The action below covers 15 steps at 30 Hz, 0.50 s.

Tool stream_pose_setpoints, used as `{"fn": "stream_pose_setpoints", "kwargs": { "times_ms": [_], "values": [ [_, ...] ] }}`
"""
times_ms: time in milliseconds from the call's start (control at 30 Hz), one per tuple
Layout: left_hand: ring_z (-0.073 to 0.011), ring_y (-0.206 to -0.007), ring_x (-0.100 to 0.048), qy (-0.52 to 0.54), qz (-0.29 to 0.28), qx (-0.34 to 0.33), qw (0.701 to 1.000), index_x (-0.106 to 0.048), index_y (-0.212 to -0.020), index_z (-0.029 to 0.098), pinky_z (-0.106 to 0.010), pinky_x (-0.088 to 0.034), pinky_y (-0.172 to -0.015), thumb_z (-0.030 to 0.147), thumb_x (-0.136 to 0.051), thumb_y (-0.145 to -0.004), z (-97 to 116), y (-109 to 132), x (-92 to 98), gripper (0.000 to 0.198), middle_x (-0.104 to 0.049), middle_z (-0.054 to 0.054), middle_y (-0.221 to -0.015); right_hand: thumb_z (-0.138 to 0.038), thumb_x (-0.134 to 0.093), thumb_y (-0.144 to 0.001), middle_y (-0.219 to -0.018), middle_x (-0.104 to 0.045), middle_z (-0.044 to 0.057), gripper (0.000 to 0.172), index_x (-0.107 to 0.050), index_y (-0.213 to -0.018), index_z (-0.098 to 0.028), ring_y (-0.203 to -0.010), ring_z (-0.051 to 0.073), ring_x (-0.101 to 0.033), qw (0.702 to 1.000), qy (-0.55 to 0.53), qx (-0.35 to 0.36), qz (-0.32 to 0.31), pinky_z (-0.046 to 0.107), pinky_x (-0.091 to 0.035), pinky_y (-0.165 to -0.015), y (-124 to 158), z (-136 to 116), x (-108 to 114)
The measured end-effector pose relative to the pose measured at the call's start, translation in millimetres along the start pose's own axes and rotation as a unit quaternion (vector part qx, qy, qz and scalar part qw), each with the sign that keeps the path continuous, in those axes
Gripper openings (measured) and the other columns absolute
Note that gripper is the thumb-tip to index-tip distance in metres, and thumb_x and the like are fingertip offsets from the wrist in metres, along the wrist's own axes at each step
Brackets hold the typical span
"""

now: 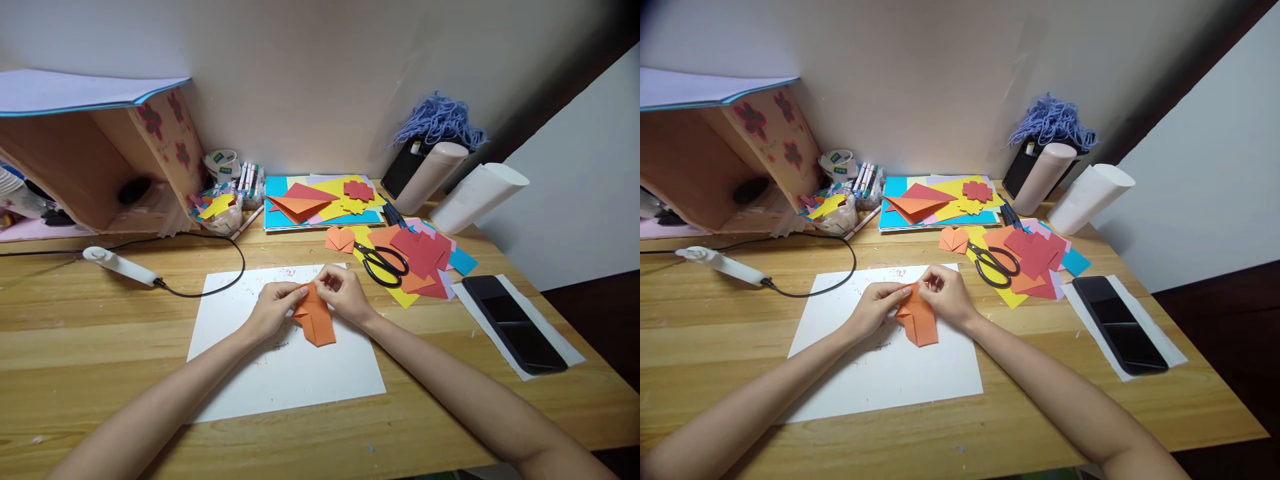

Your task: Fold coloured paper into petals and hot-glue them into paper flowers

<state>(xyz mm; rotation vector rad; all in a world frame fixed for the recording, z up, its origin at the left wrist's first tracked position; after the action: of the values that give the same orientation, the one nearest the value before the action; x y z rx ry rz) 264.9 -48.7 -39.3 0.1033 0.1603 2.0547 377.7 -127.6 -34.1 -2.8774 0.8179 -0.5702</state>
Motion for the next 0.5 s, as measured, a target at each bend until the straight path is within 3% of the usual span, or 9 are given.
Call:
{"fn": "stream_pose_setpoints", "kwargs": {
  "times_ms": [233,300,400,500],
  "values": [
    [-0.0082,-0.05,-0.037,0.026,0.073,-0.003,0.997,-0.061,-0.061,0.011,-0.02,-0.03,-0.048,0.039,-0.056,-0.073,0.9,-2.2,12.7,0.031,-0.045,0.002,-0.052,-0.026,-0.051,-0.075,-0.065,-0.054,0.0,0.014,-0.052,-0.066,-0.016,-0.056,0.01,-0.046,0.993,-0.035,-0.059,0.097,0.021,-0.037,-0.052,-5.3,13.9,16.2],
    [-0.0089,-0.053,-0.041,0.017,0.119,-0.022,0.993,-0.062,-0.064,0.012,-0.02,-0.032,-0.05,0.04,-0.055,-0.073,0.6,-3.5,19.8,0.03,-0.049,0.001,-0.056,-0.032,-0.045,-0.08,-0.066,-0.053,-0.001,0.019,-0.053,-0.074,-0.016,-0.055,0.009,-0.046,0.994,-0.072,-0.065,0.043,0.021,-0.038,-0.051,-6.3,13.0,11.2],
    [-0.0106,-0.06,-0.048,0.016,0.197,-0.034,0.98,-0.063,-0.071,0.012,-0.02,-0.038,-0.054,0.041,-0.058,-0.071,-3.4,-4.6,30.7,0.029,-0.056,-0.001,-0.065,-0.038,-0.049,-0.08,-0.067,-0.053,-0.001,0.023,-0.055,-0.076,-0.016,-0.057,0.01,-0.049,0.991,-0.08,-0.057,-0.09,0.021,-0.04,-0.054,-3.0,6.1,-3.6],
    [-0.0119,-0.063,-0.053,0.046,0.248,-0.023,0.967,-0.061,-0.076,0.013,-0.021,-0.043,-0.058,0.042,-0.061,-0.069,-8.7,-4.7,37.5,0.03,-0.059,-0.002,-0.069,-0.037,-0.059,-0.074,-0.07,-0.056,0.0,0.021,-0.056,-0.073,-0.016,-0.063,0.012,-0.053,0.986,-0.064,-0.067,-0.136,0.022,-0.041,-0.056,1.4,3.5,-10.9]
  ]
}}
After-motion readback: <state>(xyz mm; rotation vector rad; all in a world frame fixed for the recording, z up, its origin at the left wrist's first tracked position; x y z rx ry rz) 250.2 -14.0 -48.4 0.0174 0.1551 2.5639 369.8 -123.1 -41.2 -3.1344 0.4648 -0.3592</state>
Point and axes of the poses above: each hand's wrist, its own y-axis away from the middle knuckle, its own x-axis out of the back of the hand, z = x × y, the point moved 5 cm from there along -y, towards the middle knuckle
